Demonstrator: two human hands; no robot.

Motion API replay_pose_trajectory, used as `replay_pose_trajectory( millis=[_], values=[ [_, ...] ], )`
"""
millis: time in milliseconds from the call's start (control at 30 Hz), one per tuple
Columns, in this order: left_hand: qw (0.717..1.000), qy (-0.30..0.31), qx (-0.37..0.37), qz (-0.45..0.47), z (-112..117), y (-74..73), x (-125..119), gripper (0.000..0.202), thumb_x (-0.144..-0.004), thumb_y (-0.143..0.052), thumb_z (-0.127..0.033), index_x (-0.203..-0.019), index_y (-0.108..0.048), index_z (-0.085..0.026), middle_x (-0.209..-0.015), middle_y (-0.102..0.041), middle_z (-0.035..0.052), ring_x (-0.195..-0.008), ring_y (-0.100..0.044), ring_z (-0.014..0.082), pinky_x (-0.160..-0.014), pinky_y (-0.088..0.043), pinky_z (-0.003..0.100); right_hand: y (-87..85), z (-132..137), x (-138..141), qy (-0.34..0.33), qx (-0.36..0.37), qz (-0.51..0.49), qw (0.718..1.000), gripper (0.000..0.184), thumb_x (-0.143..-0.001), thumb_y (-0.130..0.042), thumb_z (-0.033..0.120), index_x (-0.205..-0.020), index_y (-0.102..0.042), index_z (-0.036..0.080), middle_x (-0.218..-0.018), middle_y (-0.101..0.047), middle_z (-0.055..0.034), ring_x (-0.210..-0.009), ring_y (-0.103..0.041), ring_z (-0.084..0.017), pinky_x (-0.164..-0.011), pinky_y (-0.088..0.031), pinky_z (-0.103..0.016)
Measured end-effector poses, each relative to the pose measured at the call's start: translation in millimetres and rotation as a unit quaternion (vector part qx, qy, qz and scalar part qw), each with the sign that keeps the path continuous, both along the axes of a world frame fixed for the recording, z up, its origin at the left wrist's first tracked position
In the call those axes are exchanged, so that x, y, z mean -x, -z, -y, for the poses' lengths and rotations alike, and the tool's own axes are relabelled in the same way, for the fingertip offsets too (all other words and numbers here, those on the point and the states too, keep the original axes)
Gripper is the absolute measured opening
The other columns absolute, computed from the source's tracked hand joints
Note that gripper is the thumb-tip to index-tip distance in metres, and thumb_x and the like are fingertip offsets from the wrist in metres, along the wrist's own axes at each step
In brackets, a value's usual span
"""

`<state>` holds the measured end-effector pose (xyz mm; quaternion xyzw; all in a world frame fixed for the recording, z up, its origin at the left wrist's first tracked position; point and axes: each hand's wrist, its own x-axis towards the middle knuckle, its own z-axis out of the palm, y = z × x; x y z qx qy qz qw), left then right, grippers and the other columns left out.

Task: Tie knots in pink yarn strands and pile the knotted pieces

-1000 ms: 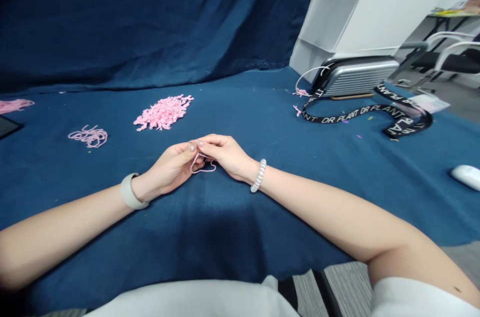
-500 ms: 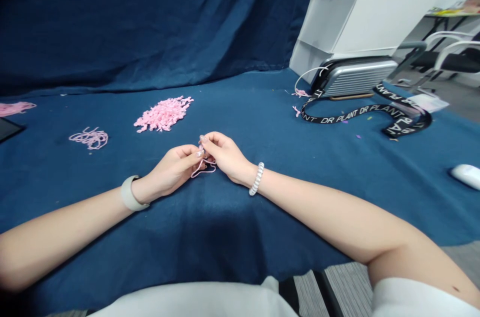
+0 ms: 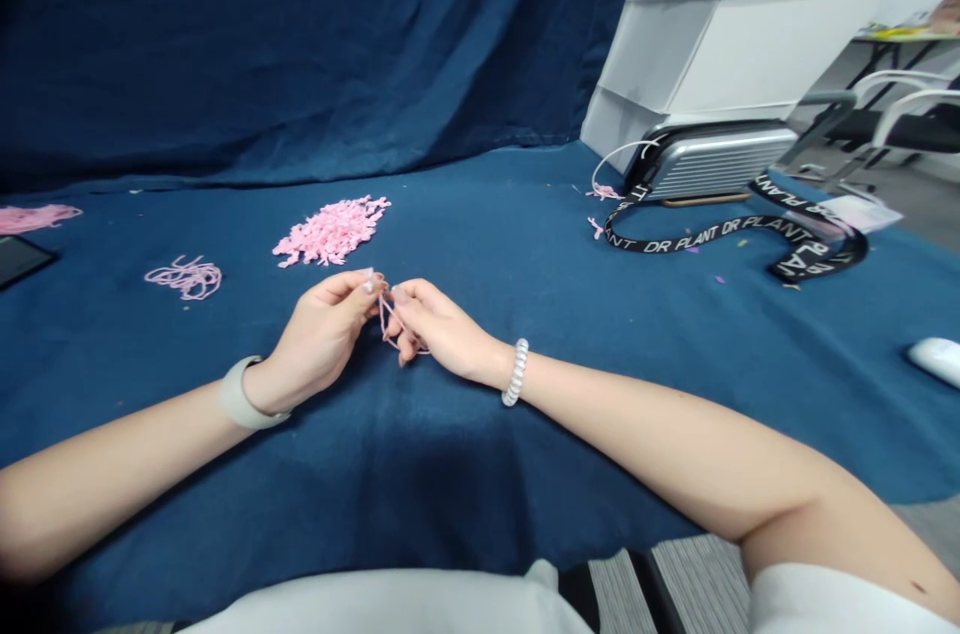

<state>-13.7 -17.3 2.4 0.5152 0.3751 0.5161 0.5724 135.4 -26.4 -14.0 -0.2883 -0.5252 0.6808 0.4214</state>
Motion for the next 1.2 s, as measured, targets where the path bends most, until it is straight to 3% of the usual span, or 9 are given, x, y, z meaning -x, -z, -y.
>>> replay_pose_trajectory(
  millis=[133,233,400,600,733,833,933,1067,1200],
  values=[
    [0.999,-0.035,0.003,0.020,-5,-9.5,3,0.017,-0.069,-0.072,-0.031,-0.078,-0.069,-0.016,-0.087,-0.066,0.0031,-0.079,-0.057,0.0115,-0.071,-0.043,0.023,-1.4,5,1,-0.009,-0.079,0.128,0.989,0.026,-0.082,-0.054,0.038,-0.100,-0.049,0.019,-0.061,-0.054,0.0042,-0.050,-0.050,-0.008,-0.049,-0.042,-0.020],
    [0.998,-0.012,0.026,0.057,-5,-17.0,3,0.016,-0.069,-0.072,-0.029,-0.074,-0.066,-0.015,-0.083,-0.066,0.0033,-0.083,-0.060,0.0134,-0.075,-0.045,0.025,-2.8,5,0,-0.001,-0.121,0.193,0.974,0.019,-0.083,-0.053,0.031,-0.094,-0.057,0.016,-0.057,-0.050,0.0042,-0.051,-0.050,-0.008,-0.049,-0.038,-0.020],
    [0.988,0.059,0.082,0.114,-2,-22.7,3,0.017,-0.071,-0.071,-0.028,-0.076,-0.061,-0.015,-0.072,-0.064,0.0008,-0.072,-0.062,0.0139,-0.075,-0.049,0.032,-3.7,4,-2,0.012,-0.172,0.199,0.965,0.022,-0.085,-0.050,0.033,-0.082,-0.063,0.015,-0.061,-0.051,0.0020,-0.055,-0.045,-0.008,-0.055,-0.037,-0.022],
    [0.987,0.073,0.076,0.118,-2,-22.9,6,0.016,-0.073,-0.069,-0.027,-0.079,-0.060,-0.015,-0.065,-0.059,-0.0017,-0.060,-0.059,0.0111,-0.057,-0.050,0.025,-1.6,1,-4,0.034,-0.255,0.187,0.948,0.023,-0.087,-0.048,0.029,-0.082,-0.067,0.018,-0.088,-0.058,-0.0033,-0.086,-0.054,-0.014,-0.081,-0.041,-0.028],
    [0.987,0.073,0.077,0.118,-3,-22.7,6,0.014,-0.075,-0.067,-0.026,-0.078,-0.059,-0.015,-0.065,-0.058,-0.0020,-0.060,-0.057,0.0095,-0.060,-0.052,0.026,-0.2,-1,-5,0.056,-0.283,0.203,0.936,0.019,-0.085,-0.052,0.026,-0.077,-0.069,0.020,-0.083,-0.054,-0.0029,-0.085,-0.053,-0.014,-0.086,-0.041,-0.031],
    [0.989,0.059,0.058,0.125,-5,-23.6,6,0.014,-0.075,-0.067,-0.027,-0.076,-0.059,-0.015,-0.069,-0.059,-0.0018,-0.067,-0.059,0.0092,-0.072,-0.052,0.028,-1.6,-3,-6,0.052,-0.255,0.189,0.947,0.021,-0.084,-0.054,0.029,-0.072,-0.069,0.019,-0.083,-0.055,-0.0033,-0.086,-0.053,-0.015,-0.086,-0.041,-0.032],
    [0.991,0.031,0.026,0.125,-8,-25.1,7,0.015,-0.074,-0.068,-0.028,-0.075,-0.059,-0.015,-0.079,-0.063,-0.0001,-0.080,-0.062,0.0118,-0.084,-0.049,0.031,-3.6,-6,-8,0.030,-0.170,0.149,0.974,0.025,-0.084,-0.054,0.033,-0.070,-0.067,0.017,-0.079,-0.060,-0.0035,-0.080,-0.056,-0.014,-0.083,-0.042,-0.031],
    [0.992,0.010,0.025,0.123,-9,-26.5,8,0.016,-0.075,-0.067,-0.030,-0.077,-0.058,-0.016,-0.088,-0.066,0.0021,-0.089,-0.063,0.0149,-0.086,-0.048,0.032,-2.7,-10,-7,0.042,-0.022,0.065,0.997,0.022,-0.079,-0.060,0.035,-0.071,-0.065,0.015,-0.069,-0.063,-0.0024,-0.068,-0.058,-0.012,-0.074,-0.045,-0.029],
    [0.991,0.015,0.031,0.131,-9,-28.9,8,0.016,-0.077,-0.065,-0.029,-0.076,-0.055,-0.017,-0.080,-0.064,-0.0002,-0.082,-0.064,0.0128,-0.086,-0.049,0.034,-1.2,-12,-5,0.053,0.040,-0.005,0.998,0.022,-0.071,-0.069,0.034,-0.063,-0.061,0.014,-0.062,-0.059,0.0004,-0.062,-0.056,-0.010,-0.071,-0.044,-0.028]
  ],
)
